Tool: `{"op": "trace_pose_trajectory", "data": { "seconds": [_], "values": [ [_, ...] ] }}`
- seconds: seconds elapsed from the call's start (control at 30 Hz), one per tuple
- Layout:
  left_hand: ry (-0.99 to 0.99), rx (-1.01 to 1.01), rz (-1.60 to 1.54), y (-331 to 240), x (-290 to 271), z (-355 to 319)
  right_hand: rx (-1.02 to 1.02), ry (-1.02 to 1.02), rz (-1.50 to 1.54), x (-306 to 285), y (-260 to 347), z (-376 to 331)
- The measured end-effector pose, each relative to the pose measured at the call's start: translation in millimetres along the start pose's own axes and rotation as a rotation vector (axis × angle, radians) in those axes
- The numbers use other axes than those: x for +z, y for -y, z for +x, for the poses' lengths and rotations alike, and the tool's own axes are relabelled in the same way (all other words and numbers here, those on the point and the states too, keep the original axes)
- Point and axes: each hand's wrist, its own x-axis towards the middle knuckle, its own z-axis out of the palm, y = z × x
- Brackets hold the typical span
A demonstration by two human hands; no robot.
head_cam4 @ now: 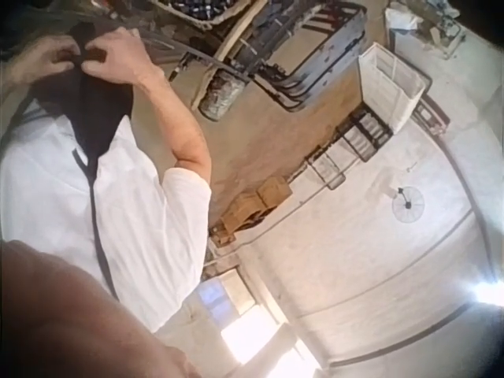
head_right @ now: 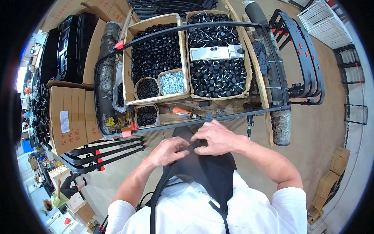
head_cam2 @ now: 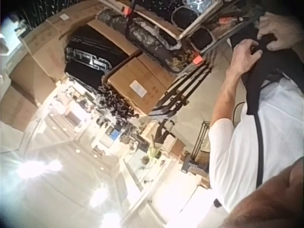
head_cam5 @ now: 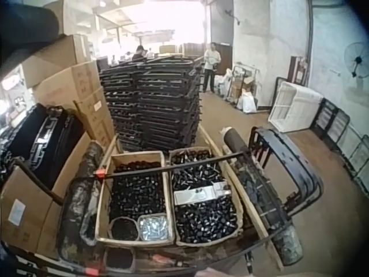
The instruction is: Assembling and organizing parts for fitness equipment in a manufacturing facility.
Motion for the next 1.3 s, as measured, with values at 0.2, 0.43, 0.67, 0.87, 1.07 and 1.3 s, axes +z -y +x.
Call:
{"op": "trace_pose_trajectory", "data": {
  "seconds": [0.2, 0.43, 0.67, 0.87, 1.07, 1.3],
  "values": [
    [-0.035, -0.043, -0.139, 3, -5, -11, -0.039, -0.075, 0.173, 25, -2, 25],
    [0.012, -0.055, -0.166, 5, -13, -23, -0.094, -0.076, 0.316, 31, 9, 33],
    [-0.02, -0.08, -0.196, 6, -11, -26, 0.08, 0.038, 0.394, 30, 10, 34],
    [-0.027, -0.11, -0.287, 17, -5, -20, 0.234, 0.042, 0.31, 24, 7, 16],
    [-0.025, -0.156, -0.229, 7, -10, -21, 0.108, -0.534, -0.168, 37, 28, -5],
    [-0.003, -0.116, -0.205, 5, -13, -19, -0.004, -0.519, -0.247, 56, 19, -12]
  ]
}}
